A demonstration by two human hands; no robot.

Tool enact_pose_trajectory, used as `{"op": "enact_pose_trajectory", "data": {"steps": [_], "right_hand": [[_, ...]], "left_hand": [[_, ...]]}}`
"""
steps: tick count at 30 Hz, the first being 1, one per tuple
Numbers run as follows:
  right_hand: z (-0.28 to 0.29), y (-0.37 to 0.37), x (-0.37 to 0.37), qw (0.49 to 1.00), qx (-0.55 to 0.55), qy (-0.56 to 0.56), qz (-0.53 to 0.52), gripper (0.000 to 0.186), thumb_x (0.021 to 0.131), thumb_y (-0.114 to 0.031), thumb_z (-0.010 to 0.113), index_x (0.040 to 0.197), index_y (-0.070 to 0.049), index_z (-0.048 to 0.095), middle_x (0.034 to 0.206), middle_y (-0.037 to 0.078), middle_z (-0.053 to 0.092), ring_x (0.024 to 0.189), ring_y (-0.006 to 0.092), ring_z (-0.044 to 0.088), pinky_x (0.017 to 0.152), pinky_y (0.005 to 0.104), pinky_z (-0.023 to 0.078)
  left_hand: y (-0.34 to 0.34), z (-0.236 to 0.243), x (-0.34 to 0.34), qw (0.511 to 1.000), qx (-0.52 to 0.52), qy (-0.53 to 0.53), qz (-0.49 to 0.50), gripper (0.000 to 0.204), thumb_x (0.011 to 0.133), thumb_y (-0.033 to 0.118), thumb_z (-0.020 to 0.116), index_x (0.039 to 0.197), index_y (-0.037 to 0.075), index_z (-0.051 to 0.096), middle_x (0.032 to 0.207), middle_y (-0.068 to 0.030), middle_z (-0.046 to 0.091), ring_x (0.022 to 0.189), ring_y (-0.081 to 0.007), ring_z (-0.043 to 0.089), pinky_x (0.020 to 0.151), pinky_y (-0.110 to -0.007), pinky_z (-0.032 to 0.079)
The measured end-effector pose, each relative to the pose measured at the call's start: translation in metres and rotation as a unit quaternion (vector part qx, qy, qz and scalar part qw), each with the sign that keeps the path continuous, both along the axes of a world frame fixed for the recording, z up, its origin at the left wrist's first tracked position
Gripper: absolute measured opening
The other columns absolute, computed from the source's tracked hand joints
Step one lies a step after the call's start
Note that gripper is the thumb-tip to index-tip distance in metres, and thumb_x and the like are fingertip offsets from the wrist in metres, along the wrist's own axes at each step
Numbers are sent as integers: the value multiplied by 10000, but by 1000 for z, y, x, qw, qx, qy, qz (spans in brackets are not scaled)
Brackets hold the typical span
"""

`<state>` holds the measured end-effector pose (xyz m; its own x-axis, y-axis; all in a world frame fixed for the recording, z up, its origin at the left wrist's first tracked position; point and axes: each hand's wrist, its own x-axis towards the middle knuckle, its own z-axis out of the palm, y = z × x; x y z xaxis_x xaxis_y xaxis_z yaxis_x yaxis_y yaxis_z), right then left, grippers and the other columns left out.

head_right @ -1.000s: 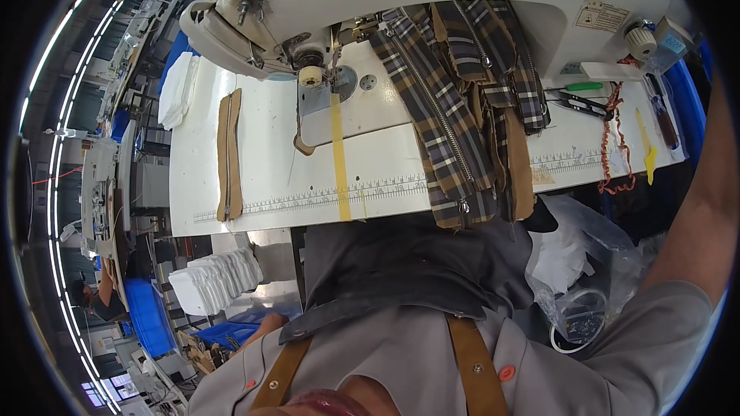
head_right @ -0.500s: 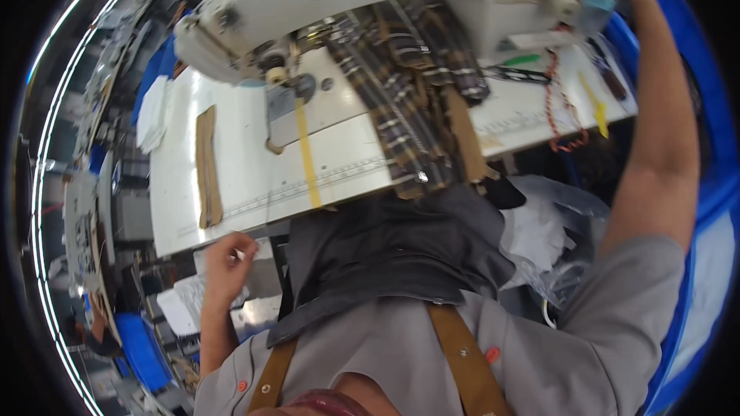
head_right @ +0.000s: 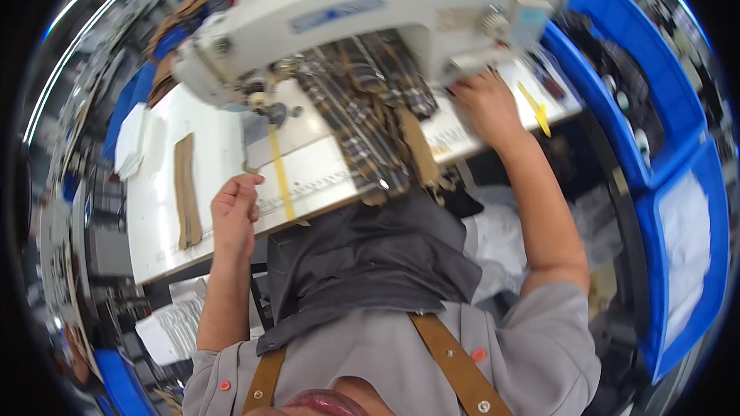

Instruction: The recorder uses an industrial sewing machine to join pieces of fabric and then prepares bundles of plaid fabric pieces.

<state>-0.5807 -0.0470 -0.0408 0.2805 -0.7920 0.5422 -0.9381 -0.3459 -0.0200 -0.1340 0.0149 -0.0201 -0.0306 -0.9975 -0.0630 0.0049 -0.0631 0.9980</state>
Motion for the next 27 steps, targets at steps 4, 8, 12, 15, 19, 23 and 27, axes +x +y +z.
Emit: {"op": "enact_pose_trajectory", "data": {"steps": [4, 8, 12, 15, 19, 23, 27], "right_hand": [[7, 2, 0, 998, -14, 50, 34, 216, 827, -88, 651, 1023, -47, 732, 1107, 117, 649, 1017, 316, 620, 845, 427, 518], [8, 3, -1, 992, -2, 116, 54, 279, 810, -66, 601, 1070, -22, 692, 1076, 119, 631, 1005, 301, 612, 825, 416, 526], [9, 10, -6, 983, -14, 171, 60, 274, 785, -54, 574, 1043, -7, 657, 1061, 119, 616, 984, 287, 611, 806, 389, 533], [26, 26, -1, 981, -6, 192, 31, 216, 781, -55, 583, 985, -29, 649, 987, 119, 626, 931, 287, 623, 800, 383, 533], [65, 75, 39, 996, 20, 51, -72, 124, 884, -54, 602, 990, -4, 643, 818, 143, 652, 786, 297, 654, 772, 337, 515], [75, 148, 121, 879, 199, -425, 89, 212, 943, -62, 599, 1139, -1, 653, 837, 111, 643, 696, 189, 620, 662, 276, 487], [67, 156, 190, 950, 160, -99, 248, 386, 840, -186, 745, 1218, -134, 685, 846, 34, 627, 649, 182, 621, 574, 278, 484]], "left_hand": [[29, 3, -2, 980, -136, -108, 93, 279, 1016, 246, 621, 974, -11, 723, 808, 18, 651, 736, -56, 505, 672, -217, 394], [63, 16, 4, 933, -257, -241, 72, 200, 991, 174, 644, 967, -4, 730, 757, -14, 658, 637, -89, 539, 566, -252, 426], [86, 25, 6, 882, -375, -276, 65, 75, 882, 29, 724, 953, 12, 742, 767, -95, 661, 639, -186, 599, 563, -277, 460], [93, 26, 12, 861, -425, -268, 82, 90, 865, 27, 732, 954, 17, 744, 750, -82, 648, 604, -190, 582, 556, -289, 450], [102, 25, 17, 837, -462, -289, 56, 106, 839, 4, 728, 944, 16, 742, 717, -76, 620, 582, -210, 566, 544, -315, 437], [103, 21, 8, 819, -480, -314, -2, 131, 798, -18, 721, 927, 9, 729, 661, -64, 548, 552, -217, 516, 514, -350, 400], [102, 14, 1, 816, -480, -321, -16, 143, 789, -17, 728, 929, 9, 726, 672, -68, 544, 563, -217, 512, 513, -340, 403]]}}
